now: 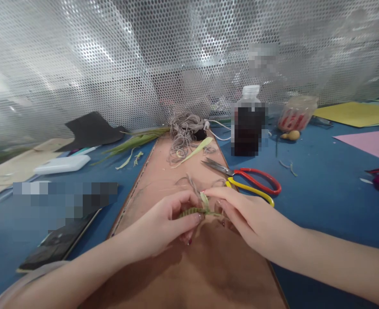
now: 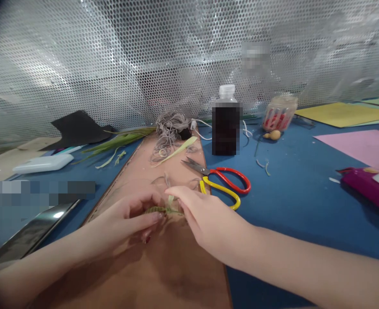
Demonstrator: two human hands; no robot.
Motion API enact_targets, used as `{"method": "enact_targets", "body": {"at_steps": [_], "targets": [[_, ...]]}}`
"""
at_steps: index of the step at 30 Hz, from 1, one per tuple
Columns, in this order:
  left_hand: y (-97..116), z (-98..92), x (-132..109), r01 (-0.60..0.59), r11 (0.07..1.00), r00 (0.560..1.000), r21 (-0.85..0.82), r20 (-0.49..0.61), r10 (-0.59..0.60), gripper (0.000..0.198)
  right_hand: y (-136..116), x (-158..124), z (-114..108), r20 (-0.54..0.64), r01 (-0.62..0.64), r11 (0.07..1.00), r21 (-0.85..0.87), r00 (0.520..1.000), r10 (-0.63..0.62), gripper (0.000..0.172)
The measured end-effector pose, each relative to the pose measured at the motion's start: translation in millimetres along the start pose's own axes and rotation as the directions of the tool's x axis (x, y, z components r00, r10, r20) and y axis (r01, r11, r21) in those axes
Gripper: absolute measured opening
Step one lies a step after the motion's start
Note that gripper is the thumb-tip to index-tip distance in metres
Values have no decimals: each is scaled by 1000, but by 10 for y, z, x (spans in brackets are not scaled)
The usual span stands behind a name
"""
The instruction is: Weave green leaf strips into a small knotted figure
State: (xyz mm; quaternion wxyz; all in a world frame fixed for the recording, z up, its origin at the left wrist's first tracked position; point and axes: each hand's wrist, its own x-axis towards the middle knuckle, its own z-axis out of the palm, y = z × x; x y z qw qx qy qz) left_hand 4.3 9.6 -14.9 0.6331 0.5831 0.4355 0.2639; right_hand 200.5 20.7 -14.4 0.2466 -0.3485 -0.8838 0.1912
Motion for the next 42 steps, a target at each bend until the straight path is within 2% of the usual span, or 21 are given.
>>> {"method": "enact_targets", "body": {"at_steps": [4, 7, 15, 22, 24, 29, 34, 39, 42], "targets": [[43, 7, -23, 28, 994, 1000, 108, -9, -27, 11, 24, 27, 9, 14, 109, 992, 64, 994, -110, 33], [84, 16, -39, 71, 983, 997, 171, -18, -69, 14, 37, 34, 23, 12, 114, 991, 64, 993, -115, 28], [40, 0, -24, 73, 988, 997, 134, -28, -70, 15, 89, 33, 45, 63, 90, 995, -33, 994, -88, 17], [67, -10, -14, 85, 987, 996, 139, -6, -85, 14, 21, 8, 21, -21, 102, 978, -184, 994, -108, 13], [68, -10, -12, 103, 987, 995, 120, -12, -103, 14, 6, 6, 13, -31, 102, 973, -206, 993, -111, 13], [96, -20, 0, 64, 998, 998, 26, 24, -65, 15, -3, 2, 10, -68, 66, 974, -219, 994, -83, 10], [131, -32, 1, 142, 990, 990, -5, 8, -142, 21, -21, -12, 23, -86, 38, 969, -246, 994, -61, 8], [62, -56, 11, 63, 967, 995, -245, -60, -80, 15, -41, -35, 20, -70, 47, 965, -259, 995, -67, 10], [52, -61, 22, 53, 971, 994, -233, -82, -74, 13, -43, -39, 10, -63, 50, 965, -257, 996, -68, 12]]}}
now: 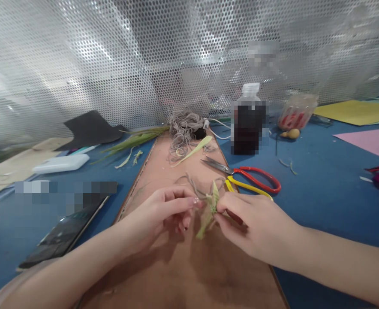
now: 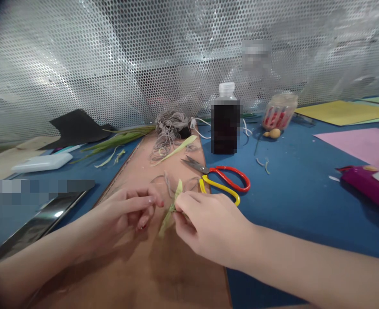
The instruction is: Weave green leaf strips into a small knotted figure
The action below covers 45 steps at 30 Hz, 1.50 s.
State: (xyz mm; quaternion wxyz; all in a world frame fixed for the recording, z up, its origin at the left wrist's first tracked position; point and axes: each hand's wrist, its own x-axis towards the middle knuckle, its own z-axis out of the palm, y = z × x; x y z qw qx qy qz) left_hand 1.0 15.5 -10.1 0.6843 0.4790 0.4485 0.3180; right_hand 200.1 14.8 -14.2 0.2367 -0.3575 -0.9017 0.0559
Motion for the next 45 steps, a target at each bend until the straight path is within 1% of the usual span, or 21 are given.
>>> {"method": "enact_targets", "body": {"at_steps": [2, 5, 7, 10, 13, 17, 20, 23, 26, 30, 33, 36, 39, 42, 43, 44, 45], "targets": [[4, 16, -5, -4, 996, 1000, 94, -5, 4, 13, 2, 4, -3, 8, 4, 1000, 8, 1000, -4, 10], [1, 66, -30, -2, 967, 1000, 255, 28, -6, 14, 3, 15, -3, 1, 22, 1000, 12, 1000, -22, 10], [-9, 101, -47, 2, 955, 999, 296, 48, -17, 16, 3, 19, -1, -4, 33, 999, 18, 999, -33, 11], [-27, 129, -56, 5, 955, 1000, 298, 28, -14, 19, 1, 17, 2, 22, 47, 998, 35, 999, -48, 11], [-42, 116, -46, 5, 944, 1000, 330, 5, -7, 20, -3, 6, 3, 56, 47, 998, 51, 997, -50, 12], [-55, 77, -31, -65, 941, 998, 333, 18, 63, 18, -5, 8, -6, 66, 61, 996, 65, 996, -65, 15], [-39, 73, -36, -101, 948, 995, 302, 20, 100, 14, -6, 25, -22, 43, 96, 993, 72, 994, -100, 19], [1, 90, -49, -62, 956, 998, 288, 4, 63, 12, -13, 38, -43, 3, 130, 988, 88, 991, -131, 20], [27, 103, -57, -20, 962, 1000, 271, -13, 25, 10, -27, 36, -58, -9, 154, 983, 96, 988, -154, 18], [19, 101, -58, -41, 971, 999, 237, 18, 38, 10, -47, 22, -69, -10, 181, 979, 95, 983, -181, 16], [9, 95, -54, -44, 979, 998, 201, 46, 35, 10, -55, 18, -77, -11, 177, 980, 93, 984, -177, 16], [3, 96, -53, -57, 967, 998, 247, 45, 47, 13, -42, 20, -72, 2, 150, 984, 93, 988, -151, 16], [-14, 105, -57, -89, 935, 996, 344, 33, 83, 15, -15, 24, -43, 26, 110, 989, 96, 993, -113, 13], [-45, 112, -60, -153, 902, 979, 403, -61, 193, 13, -2, 23, -12, 67, 68, 992, 107, 995, -75, 13], [-55, 110, -60, -183, 876, 963, 447, -99, 251, 12, -2, 20, -6, 81, 59, 992, 109, 994, -68, 14], [-63, 106, -61, -214, 826, 940, 521, -120, 320, 12, -4, 16, -2, 90, 55, 993, 109, 994, -65, 15], [-67, 102, -64, -246, 745, 912, 620, -112, 394, 12, -7, 12, -1, 95, 56, 993, 104, 993, -66, 16]]}}
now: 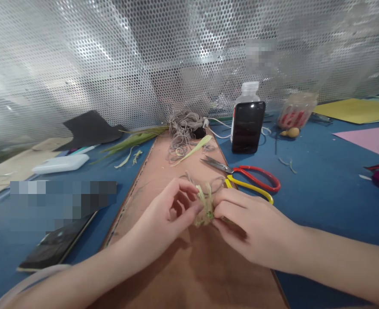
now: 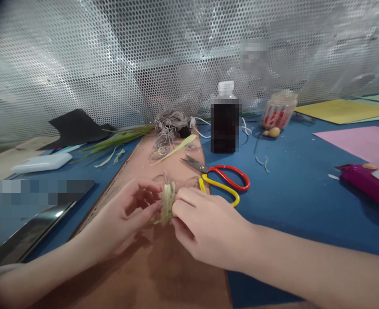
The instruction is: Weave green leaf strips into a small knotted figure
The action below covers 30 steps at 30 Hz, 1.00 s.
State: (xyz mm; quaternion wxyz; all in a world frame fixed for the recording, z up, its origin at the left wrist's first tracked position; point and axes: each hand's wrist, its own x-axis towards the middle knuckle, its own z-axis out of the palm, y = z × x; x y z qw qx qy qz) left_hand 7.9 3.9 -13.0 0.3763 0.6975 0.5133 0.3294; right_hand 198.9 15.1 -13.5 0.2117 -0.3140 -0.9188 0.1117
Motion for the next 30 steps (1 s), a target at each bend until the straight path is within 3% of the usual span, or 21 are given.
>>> {"method": "enact_targets", "body": {"at_steps": [2, 4, 6, 9, 12, 20, 25, 28, 30], "targets": [[0, -9, -10, -163, 954, 986, 251, 5, 167, 12, -2, -6, 1, -7, 15, 1000, -17, 1000, -15, 16], [14, -18, -22, -306, 866, 951, 395, 94, 293, 13, 5, -7, 3, -28, 38, 999, -33, 999, -38, 15], [34, -22, -33, -379, 823, 925, 423, 179, 334, 18, 20, -2, 10, -47, 52, 998, -40, 997, -54, 15], [53, -26, -33, -392, 814, 919, 430, 230, 321, 18, 43, 9, 21, -53, 63, 997, -39, 997, -65, 15], [50, -38, -19, -367, 831, 927, 418, 243, 287, 13, 44, 12, 19, -49, 82, 996, -41, 995, -84, 15], [38, -28, -21, -141, 962, 970, 234, 225, 87, 6, -1, -2, -12, -60, 135, 990, -45, 989, -138, 14], [14, -1, -30, 60, 998, 964, 2, 261, -58, 7, -11, -10, -27, -107, 224, 962, -155, 964, -242, 19], [-2, 11, -23, 92, 992, 961, -86, 269, -66, 5, -14, -19, -25, -72, 279, 937, -209, 951, -300, 20], [-12, 12, -17, 103, 983, 956, -154, 287, -55, 5, -14, -19, -22, -66, 249, 953, -175, 962, -264, 19]]}}
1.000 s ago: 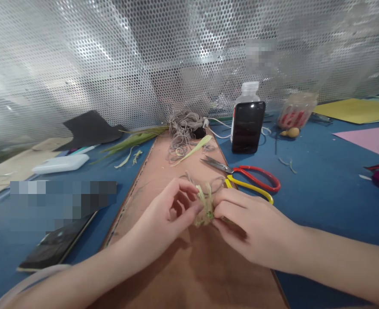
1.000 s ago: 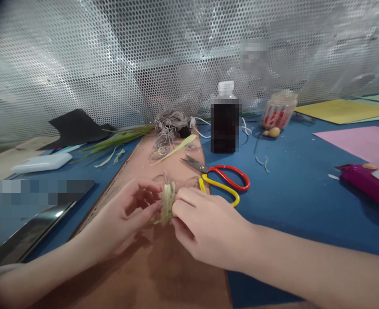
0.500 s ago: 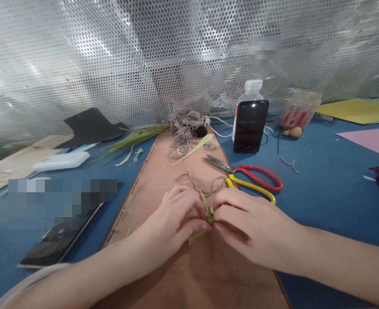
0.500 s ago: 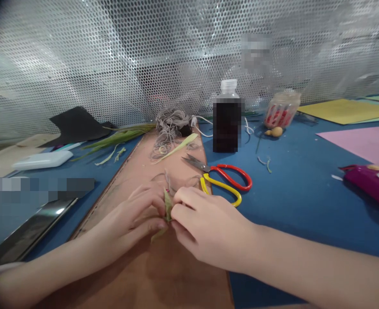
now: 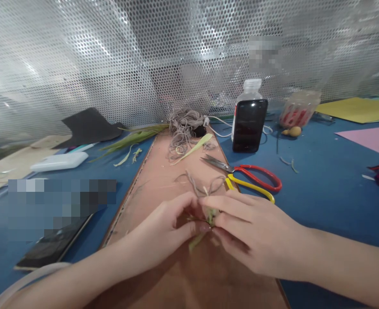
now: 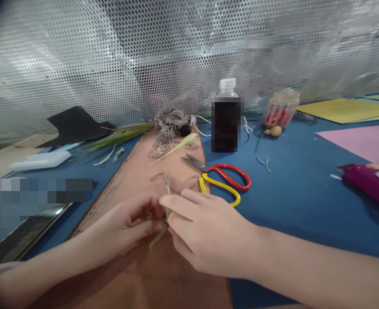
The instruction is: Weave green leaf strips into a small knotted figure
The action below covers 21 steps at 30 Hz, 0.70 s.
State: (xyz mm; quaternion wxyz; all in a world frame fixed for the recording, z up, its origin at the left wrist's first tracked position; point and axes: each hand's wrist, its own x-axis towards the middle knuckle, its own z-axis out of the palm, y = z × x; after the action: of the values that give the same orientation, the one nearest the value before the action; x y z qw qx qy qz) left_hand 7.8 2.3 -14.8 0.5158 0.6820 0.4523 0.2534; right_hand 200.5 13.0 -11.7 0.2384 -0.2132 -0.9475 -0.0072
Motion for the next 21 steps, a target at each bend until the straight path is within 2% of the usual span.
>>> {"method": "enact_targets", "body": {"at_steps": [4, 11, 14, 17, 21], "targets": [[-6, -11, 2, 5, 993, 1000, -117, -9, -6, 9, 3, 27, -14, 3, -89, 988, 124, 996, 89, 18], [35, -12, 1, 26, 983, 999, -183, 34, -20, 8, -21, 16, -60, 75, -134, 948, 287, 990, 118, 11], [44, -16, 0, 20, 979, 998, -203, 60, -8, 6, -22, 11, -74, 117, -218, 926, 308, 975, 190, 7], [38, -25, -4, 3, 976, 996, -217, 91, 17, 3, -6, 29, -79, 163, -265, 918, 297, 961, 224, 13], [33, -41, -7, -12, 993, 997, -120, 73, 21, 5, 16, 40, -52, 155, -207, 939, 273, 973, 170, 16]]}}
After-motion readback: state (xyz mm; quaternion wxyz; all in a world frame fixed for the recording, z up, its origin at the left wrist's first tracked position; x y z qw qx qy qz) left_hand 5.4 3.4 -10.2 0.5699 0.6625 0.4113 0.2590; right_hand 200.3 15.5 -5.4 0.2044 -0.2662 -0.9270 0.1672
